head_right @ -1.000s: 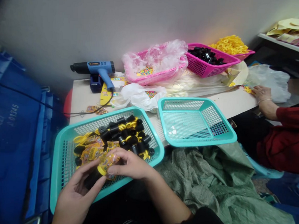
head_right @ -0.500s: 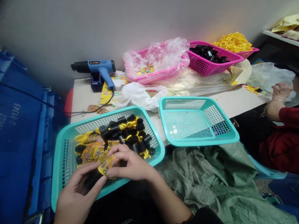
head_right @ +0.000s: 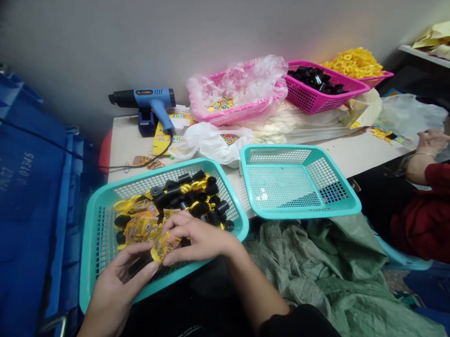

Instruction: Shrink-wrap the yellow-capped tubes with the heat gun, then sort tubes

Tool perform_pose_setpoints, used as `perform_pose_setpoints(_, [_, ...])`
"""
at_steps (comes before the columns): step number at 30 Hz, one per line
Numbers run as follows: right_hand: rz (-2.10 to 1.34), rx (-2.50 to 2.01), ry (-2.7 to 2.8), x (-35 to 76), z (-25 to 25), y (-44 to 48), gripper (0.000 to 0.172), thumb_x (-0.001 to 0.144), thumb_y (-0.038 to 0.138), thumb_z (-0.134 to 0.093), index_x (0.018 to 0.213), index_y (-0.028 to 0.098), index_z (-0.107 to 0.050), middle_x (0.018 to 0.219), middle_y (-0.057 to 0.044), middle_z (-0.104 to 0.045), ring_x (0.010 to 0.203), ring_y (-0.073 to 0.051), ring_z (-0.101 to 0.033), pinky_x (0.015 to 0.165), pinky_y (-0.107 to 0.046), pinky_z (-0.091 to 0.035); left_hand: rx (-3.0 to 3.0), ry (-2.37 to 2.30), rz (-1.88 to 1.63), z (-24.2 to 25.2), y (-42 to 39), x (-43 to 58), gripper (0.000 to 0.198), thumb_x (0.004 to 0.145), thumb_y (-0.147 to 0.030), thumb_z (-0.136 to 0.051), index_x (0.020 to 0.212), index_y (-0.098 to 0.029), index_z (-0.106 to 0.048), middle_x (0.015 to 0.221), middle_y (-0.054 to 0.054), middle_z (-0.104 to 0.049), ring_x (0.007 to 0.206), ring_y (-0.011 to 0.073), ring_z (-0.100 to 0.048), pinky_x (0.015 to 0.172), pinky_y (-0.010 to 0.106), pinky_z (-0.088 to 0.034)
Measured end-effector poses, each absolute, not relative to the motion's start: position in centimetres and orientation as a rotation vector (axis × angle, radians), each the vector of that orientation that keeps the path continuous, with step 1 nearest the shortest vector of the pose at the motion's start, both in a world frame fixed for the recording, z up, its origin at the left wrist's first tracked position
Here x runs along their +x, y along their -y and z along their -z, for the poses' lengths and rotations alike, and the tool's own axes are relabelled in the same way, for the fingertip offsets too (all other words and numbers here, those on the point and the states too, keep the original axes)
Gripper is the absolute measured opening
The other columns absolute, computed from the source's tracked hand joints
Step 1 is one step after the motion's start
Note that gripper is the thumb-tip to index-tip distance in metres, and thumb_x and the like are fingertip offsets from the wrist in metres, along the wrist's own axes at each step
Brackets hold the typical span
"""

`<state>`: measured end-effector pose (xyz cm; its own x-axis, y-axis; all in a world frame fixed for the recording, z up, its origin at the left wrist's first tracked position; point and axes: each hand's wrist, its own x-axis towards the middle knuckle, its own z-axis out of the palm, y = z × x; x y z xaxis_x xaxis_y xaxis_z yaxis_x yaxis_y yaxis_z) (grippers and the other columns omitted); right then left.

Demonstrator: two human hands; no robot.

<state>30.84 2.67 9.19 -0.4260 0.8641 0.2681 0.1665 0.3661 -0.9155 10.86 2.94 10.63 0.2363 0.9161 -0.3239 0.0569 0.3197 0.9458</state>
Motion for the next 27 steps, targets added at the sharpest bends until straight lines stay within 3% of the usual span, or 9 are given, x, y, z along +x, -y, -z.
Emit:
perform_pose_setpoints(10, [-1.188,-0.944,1.722,30.6,-9.2,-2.7,0.032,0.079,0.047,-0.071,0.085,0.015,-0.068,0.101,-0.005,-0.055,0.101,-0.015,-0.051,0.097,-0.031,-0.038,0.959,-1.185,-0.802,-10.5,-3.0,11.0,0.038,0.061,-0.039,-0.082,0.091,-0.019,-0.067,0.093,0.003,-0.071,0.091,0.0191,-0.064,0.077,0.025,-0.051])
perform_pose_setpoints(17, [-1.033,-1.009,1.745,29.9,-8.5,-2.7,0.024,0.078,0.039,-0.074,0.08,0.016,-0.068,0.101,-0.005,-0.058,0.105,-0.017,-0.051,0.1,-0.034,-0.036,0.767,-1.083,-0.79,-11.5,-2.9,11.9,0.041,0.067,-0.041,-0.079,0.099,-0.024,-0.061,0.097,0.001,-0.069,0.09,0.0188,-0.066,0.08,0.029,-0.054])
perform_pose_setpoints(21, [-0.867,-1.008,1.798,29.7,-8.6,-2.5,0.018,0.08,0.033,-0.073,0.078,0.016,-0.066,0.101,-0.005,-0.058,0.101,-0.017,-0.05,0.096,-0.033,-0.038,0.78,-1.085,-0.827,-10.8,-2.8,12.1,0.043,0.065,-0.036,-0.083,0.099,-0.024,-0.059,0.093,-0.001,-0.066,0.086,0.0143,-0.064,0.08,0.023,-0.052])
perform_pose_setpoints(27, [-0.756,-0.937,1.775,29.7,-9.0,-2.9,0.021,0.077,0.031,-0.076,0.073,0.015,-0.063,0.098,-0.004,-0.057,0.096,-0.015,-0.049,0.088,-0.029,-0.042,0.725,-1.028,-0.979,-9.5,-2.8,12.2,0.046,0.067,-0.035,-0.083,0.105,-0.028,-0.057,0.114,0.001,-0.06,0.103,0.016,-0.061,0.085,0.025,-0.052])
